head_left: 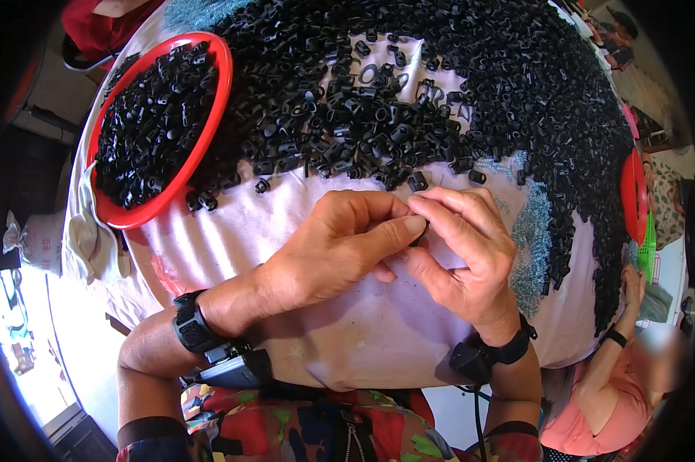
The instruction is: Manually assembling small black plastic footwear components by inserting pins while seated at a communal table.
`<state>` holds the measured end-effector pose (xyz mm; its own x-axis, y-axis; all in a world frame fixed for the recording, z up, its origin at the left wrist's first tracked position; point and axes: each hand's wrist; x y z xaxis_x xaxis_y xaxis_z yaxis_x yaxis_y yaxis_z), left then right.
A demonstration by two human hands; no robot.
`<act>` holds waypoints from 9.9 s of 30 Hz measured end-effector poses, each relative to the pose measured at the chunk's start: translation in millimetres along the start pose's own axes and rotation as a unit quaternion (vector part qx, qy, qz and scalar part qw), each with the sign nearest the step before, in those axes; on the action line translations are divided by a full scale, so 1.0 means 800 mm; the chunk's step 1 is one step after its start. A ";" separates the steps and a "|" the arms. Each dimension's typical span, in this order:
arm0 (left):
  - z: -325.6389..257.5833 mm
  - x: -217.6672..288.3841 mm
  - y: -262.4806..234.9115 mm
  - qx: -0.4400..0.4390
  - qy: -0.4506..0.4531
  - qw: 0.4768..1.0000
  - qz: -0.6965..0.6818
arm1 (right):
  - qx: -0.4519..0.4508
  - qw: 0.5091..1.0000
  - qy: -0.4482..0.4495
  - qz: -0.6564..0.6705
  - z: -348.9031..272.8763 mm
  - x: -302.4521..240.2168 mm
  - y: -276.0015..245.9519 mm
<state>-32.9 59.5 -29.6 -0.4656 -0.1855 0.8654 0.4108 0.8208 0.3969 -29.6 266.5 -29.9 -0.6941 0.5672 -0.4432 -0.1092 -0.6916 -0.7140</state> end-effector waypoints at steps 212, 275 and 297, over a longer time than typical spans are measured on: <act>-0.002 0.000 -0.004 0.011 -0.029 0.994 -0.105 | -0.017 0.994 0.098 0.042 -0.005 -0.006 -0.003; -0.006 0.010 -0.007 -0.009 -0.057 0.996 -0.069 | -0.001 1.000 -0.011 0.003 -0.003 0.001 -0.003; -0.069 0.082 -0.172 0.460 0.242 0.708 0.479 | -0.013 0.994 0.029 -0.108 0.003 0.014 -0.002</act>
<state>-76.6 -95.0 -10.6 0.0952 0.7130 0.6946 -0.4314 0.6584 -0.6167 -39.0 272.7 -32.3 -0.6143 0.7267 -0.3074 -0.2326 -0.5391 -0.8095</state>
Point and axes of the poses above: each hand's wrist, its own z-axis towards the middle knuckle, its own y-axis out of the palm, x = y × z, and after that the axes turned 4 degrees about -z, right-handed
